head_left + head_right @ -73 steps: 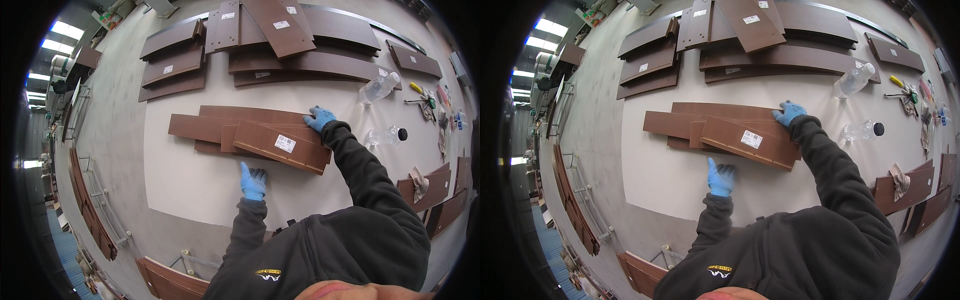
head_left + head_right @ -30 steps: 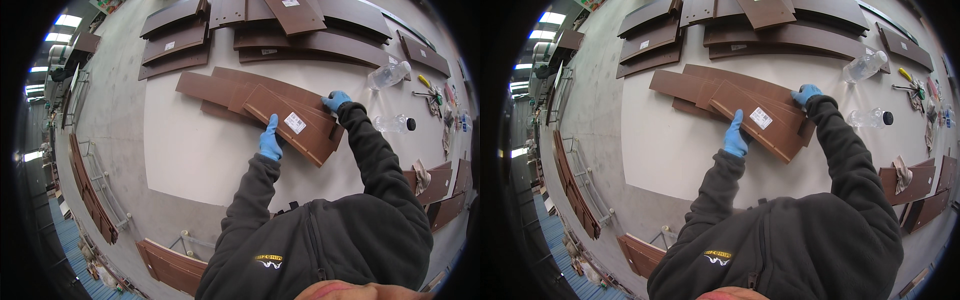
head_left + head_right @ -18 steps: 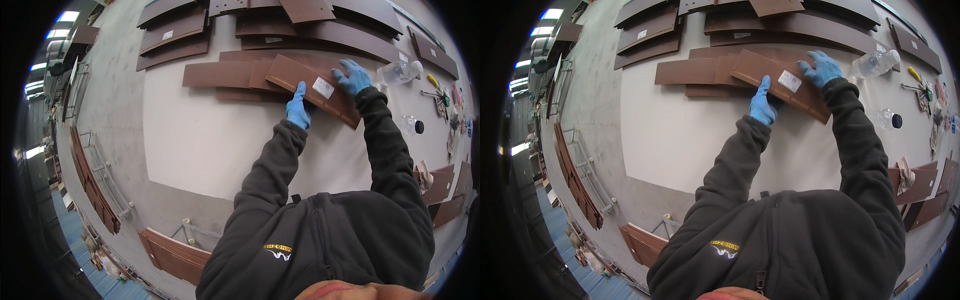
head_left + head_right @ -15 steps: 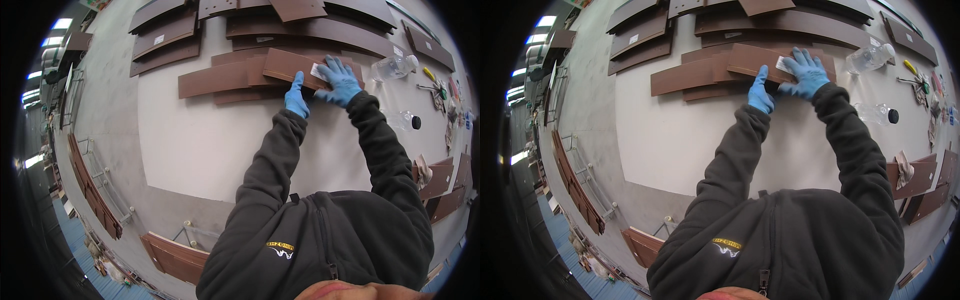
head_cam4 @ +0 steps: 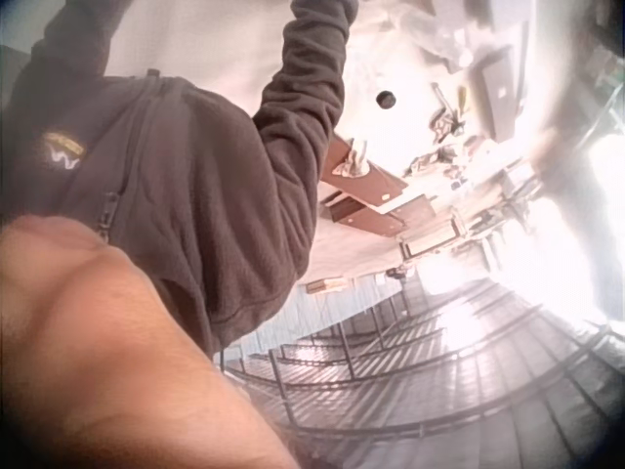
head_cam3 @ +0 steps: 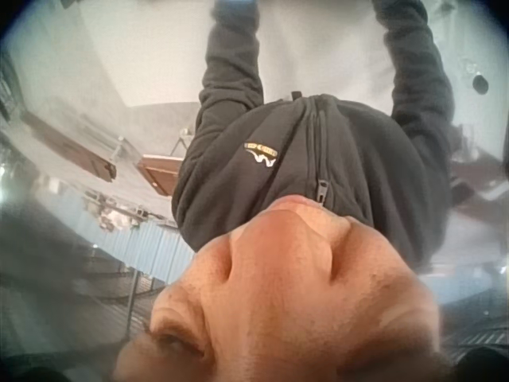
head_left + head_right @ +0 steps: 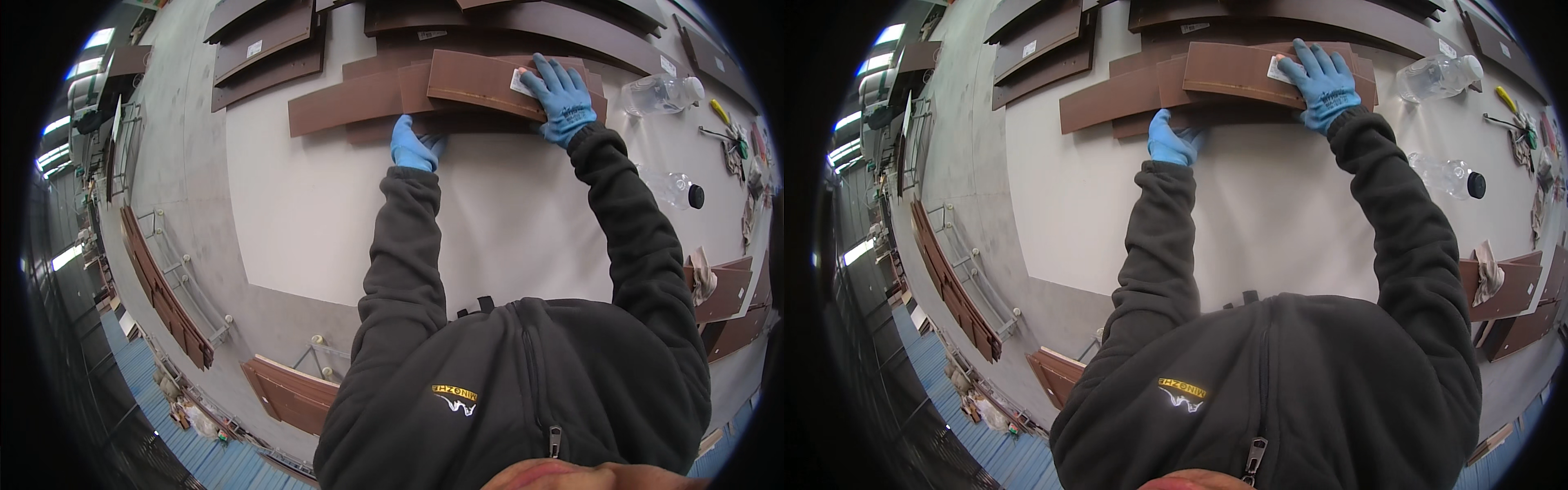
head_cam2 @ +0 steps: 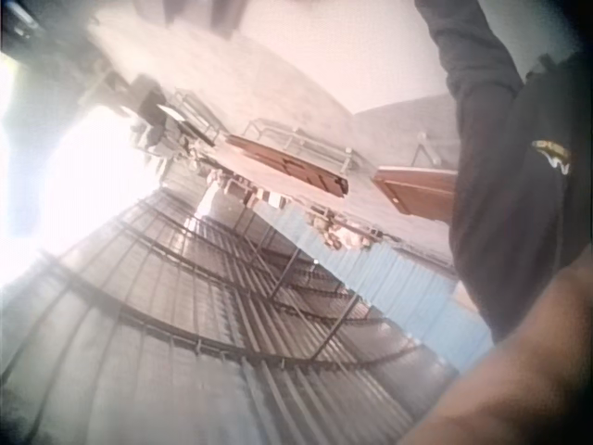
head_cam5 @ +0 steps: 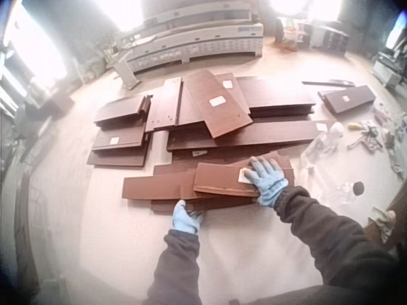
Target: The person wipes a brown wood panel with a cloth, applies a small amount of paste from a tube to a label, places the panel on a stack, then returns to the table to wipe several additional panels with a cloth and water. The person handles multiple panels one at a time, wiping each surface and stacking them.
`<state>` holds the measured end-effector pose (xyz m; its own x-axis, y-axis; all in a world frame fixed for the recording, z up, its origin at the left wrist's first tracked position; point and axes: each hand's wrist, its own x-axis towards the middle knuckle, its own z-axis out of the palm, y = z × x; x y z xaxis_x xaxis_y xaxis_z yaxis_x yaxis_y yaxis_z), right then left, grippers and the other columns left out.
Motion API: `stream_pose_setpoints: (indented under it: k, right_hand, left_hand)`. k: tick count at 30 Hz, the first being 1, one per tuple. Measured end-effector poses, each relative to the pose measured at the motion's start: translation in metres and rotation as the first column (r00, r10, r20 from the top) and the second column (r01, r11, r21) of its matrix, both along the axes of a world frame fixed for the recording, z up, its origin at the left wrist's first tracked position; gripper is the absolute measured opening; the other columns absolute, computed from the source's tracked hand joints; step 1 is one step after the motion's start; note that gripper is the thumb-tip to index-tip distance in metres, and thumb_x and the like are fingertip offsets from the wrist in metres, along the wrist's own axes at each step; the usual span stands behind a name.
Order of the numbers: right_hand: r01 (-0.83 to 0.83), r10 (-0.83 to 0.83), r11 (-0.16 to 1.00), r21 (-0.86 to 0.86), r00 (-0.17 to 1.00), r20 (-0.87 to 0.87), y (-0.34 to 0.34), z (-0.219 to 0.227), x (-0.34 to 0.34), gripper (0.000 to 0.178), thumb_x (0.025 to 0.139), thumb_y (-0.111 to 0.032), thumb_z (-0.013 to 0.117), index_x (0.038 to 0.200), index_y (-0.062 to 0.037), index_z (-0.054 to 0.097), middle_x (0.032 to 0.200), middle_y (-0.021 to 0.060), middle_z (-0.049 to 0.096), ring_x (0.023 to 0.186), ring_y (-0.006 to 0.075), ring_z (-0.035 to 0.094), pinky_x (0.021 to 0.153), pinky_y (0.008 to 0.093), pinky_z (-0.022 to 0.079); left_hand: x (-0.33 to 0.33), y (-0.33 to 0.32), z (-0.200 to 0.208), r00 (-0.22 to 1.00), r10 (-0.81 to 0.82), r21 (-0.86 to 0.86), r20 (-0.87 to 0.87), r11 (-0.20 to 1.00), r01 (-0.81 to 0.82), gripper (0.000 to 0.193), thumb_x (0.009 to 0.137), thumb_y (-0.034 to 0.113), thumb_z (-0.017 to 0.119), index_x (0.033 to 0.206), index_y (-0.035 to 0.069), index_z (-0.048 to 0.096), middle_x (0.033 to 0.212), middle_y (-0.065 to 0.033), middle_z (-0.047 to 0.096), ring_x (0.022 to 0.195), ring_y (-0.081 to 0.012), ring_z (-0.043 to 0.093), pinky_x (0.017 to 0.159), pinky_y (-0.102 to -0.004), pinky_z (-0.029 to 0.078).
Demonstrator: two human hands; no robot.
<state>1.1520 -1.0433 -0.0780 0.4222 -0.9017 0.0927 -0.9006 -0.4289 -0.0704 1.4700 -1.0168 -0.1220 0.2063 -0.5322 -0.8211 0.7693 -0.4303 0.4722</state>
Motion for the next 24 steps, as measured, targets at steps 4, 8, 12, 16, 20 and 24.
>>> stream_pose_setpoints:
  k: [4,8,12,16,20,24]
  right_hand:
    - [-0.009,0.009,0.998,-0.06,1.0,0.003,-0.024,-0.006,0.002,0.107,0.072,-0.028,0.091,0.164,-0.0295,0.036,0.172,0.0162,0.033,0.152,0.0386,0.041,0.124,0.0545,0.03]
    - [0.054,-0.057,0.997,-0.063,0.998,-0.036,-0.036,-0.003,0.01,0.104,0.07,-0.03,0.091,0.161,-0.0214,0.041,0.173,0.0171,0.029,0.155,0.0387,0.036,0.126,0.054,0.029]
    - [0.101,-0.101,0.995,-0.018,0.994,-0.036,-0.019,0.009,0.019,0.102,0.072,-0.043,0.091,0.158,-0.0169,0.044,0.172,0.0207,0.029,0.157,0.044,0.032,0.129,0.0594,0.022]
    - [0.011,0.035,0.986,-0.166,0.963,0.267,0.053,0.022,0.024,0.097,0.074,-0.048,0.088,0.155,-0.0123,0.047,0.169,0.0235,0.035,0.157,0.0451,0.032,0.128,0.0618,0.022]
    - [-0.027,0.109,0.978,-0.207,0.913,0.394,0.173,0.02,0.014,0.079,0.067,-0.042,0.09,0.133,-0.008,0.062,0.158,0.0232,0.05,0.149,0.0424,0.046,0.121,0.0618,0.036]
    - [0.01,0.008,0.999,-0.035,0.876,0.483,0.283,0.008,-0.023,0.073,0.079,-0.034,0.084,0.14,-0.0064,0.057,0.163,0.0219,0.046,0.151,0.0417,0.044,0.123,0.0623,0.035]
  left_hand:
    - [0.004,-0.02,0.008,0.991,-0.063,-0.017,0.116,0.998,0.065,0.062,0.099,0.045,0.067,0.139,0.0,0.052,0.129,-0.0268,0.063,0.117,-0.0441,0.064,0.103,-0.0587,0.053]
    - [0.051,-0.025,-0.016,0.315,-0.4,0.223,0.861,0.852,0.473,0.044,0.096,0.04,0.067,0.098,-0.004,0.069,0.101,-0.0202,0.074,0.081,-0.0343,0.07,0.077,-0.0472,0.056]
    - [0.148,0.032,-0.055,-0.479,0.044,0.228,0.877,0.839,0.494,0.069,0.095,0.051,0.071,0.143,0.002,0.063,0.145,-0.0243,0.061,0.137,-0.0407,0.054,0.118,-0.0507,0.041]
    - [0.261,0.186,-0.052,-0.553,-0.473,0.608,0.686,0.79,0.078,0.08,0.099,0.059,0.065,0.154,0.001,0.053,0.157,-0.0253,0.052,0.149,-0.0412,0.044,0.126,-0.0525,0.033]
    - [0.29,0.362,-0.03,-0.22,-0.813,0.72,0.539,0.58,-0.381,0.074,0.1,0.055,0.065,0.149,0.0,0.056,0.152,-0.0265,0.055,0.147,-0.041,0.046,0.124,-0.0533,0.036]
    - [0.247,0.45,-0.026,-0.163,-0.906,0.797,0.392,0.422,-0.431,0.071,0.1,0.052,0.065,0.148,0.0,0.057,0.152,-0.0257,0.055,0.148,-0.0405,0.044,0.123,-0.0534,0.036]
